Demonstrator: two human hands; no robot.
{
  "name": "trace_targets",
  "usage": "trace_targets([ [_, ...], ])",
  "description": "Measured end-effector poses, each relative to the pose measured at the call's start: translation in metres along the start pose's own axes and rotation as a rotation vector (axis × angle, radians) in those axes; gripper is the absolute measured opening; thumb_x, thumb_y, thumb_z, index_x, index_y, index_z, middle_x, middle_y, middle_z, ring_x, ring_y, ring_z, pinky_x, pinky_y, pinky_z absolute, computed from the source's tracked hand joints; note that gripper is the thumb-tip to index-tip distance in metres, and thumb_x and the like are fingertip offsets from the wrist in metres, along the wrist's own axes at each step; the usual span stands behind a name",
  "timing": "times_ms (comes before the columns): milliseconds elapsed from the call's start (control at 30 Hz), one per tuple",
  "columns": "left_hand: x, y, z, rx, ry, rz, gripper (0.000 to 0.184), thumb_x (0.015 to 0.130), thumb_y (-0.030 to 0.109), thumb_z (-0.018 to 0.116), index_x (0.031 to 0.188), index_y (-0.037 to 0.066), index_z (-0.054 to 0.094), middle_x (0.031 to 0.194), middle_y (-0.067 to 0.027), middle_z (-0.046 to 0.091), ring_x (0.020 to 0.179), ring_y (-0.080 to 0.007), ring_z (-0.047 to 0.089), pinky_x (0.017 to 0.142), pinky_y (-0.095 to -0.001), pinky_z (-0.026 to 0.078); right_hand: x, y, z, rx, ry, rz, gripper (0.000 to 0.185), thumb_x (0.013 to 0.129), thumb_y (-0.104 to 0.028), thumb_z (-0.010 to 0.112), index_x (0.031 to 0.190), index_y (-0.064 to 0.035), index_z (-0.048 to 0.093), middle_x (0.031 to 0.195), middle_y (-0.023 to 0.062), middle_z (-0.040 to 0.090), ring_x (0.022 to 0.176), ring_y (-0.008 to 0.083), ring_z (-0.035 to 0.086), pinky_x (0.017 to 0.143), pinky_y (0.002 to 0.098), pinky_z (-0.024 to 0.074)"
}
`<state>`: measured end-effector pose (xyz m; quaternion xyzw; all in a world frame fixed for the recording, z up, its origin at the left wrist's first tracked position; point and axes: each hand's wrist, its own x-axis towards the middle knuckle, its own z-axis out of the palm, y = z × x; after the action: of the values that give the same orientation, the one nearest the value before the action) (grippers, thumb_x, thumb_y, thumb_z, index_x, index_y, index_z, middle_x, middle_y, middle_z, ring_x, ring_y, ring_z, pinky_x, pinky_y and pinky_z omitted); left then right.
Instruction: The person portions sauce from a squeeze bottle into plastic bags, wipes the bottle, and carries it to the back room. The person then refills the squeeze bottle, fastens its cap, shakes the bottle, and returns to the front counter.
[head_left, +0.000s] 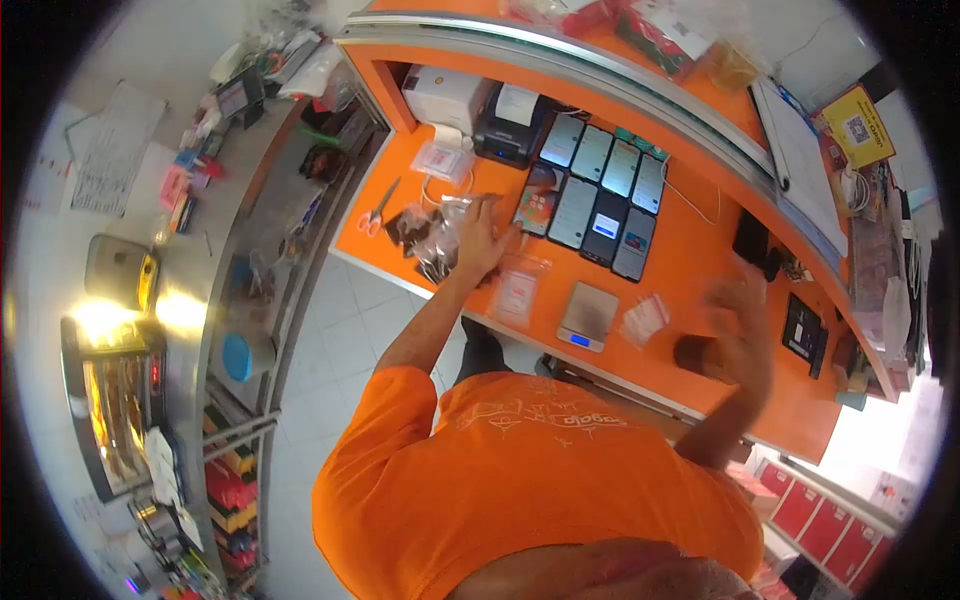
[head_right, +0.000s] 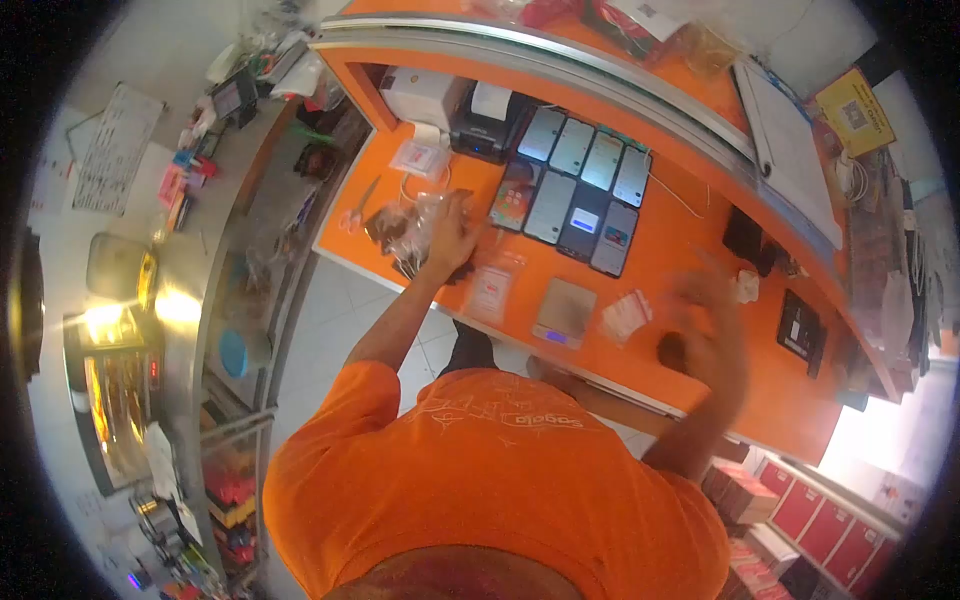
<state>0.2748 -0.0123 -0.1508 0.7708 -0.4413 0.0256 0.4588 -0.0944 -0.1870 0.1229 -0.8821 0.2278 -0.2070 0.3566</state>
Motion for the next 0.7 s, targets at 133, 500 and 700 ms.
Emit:
trace_targets([
  [133,0.073,-0.046,0.004,0.228,-0.213,0.031,0.083,0.087,0.051,0.071,0.151,0.007,0.042,0.156,-0.0172,0.04,0.147,-0.0383,0.034,0.117,-0.0565,0.03,0.174,0.084,0.186,0.219,-0.527,0.163,0.066,0.096,-0.017,0.069,0.156,-0.0098,0.041,0.141,0.0094,0.055,0.113,0.0211,0.062,0.097,0.0345,0.0499],
  [500,0.129,-0.078,0.007,0.576,-0.606,0.082,0.105,0.085,0.068,0.066,0.165,0.023,0.016,0.172,-0.0025,0.014,0.159,-0.0277,0.009,0.119,-0.0733,0.006,0.369,0.059,0.326,0.512,0.225,0.165,0.055,0.08,-0.045,0.085,0.119,-0.0079,0.074,0.112,0.0071,0.074,0.105,0.0246,0.066,0.103,0.0384,0.0443],
  [700,0.125,-0.094,0.026,0.726,-0.71,0.084,0.097,0.085,0.076,0.054,0.163,0.024,0.029,0.173,-0.0015,0.012,0.159,-0.0317,0.001,0.114,-0.0798,-0.004,0.264,0.087,0.299,0.017,-0.517,0.18,0.044,0.082,-0.041,0.086,0.106,-0.0049,0.08,0.083,0.0097,0.076,0.076,0.0121,0.065,0.078,0.0343,0.0507],
])
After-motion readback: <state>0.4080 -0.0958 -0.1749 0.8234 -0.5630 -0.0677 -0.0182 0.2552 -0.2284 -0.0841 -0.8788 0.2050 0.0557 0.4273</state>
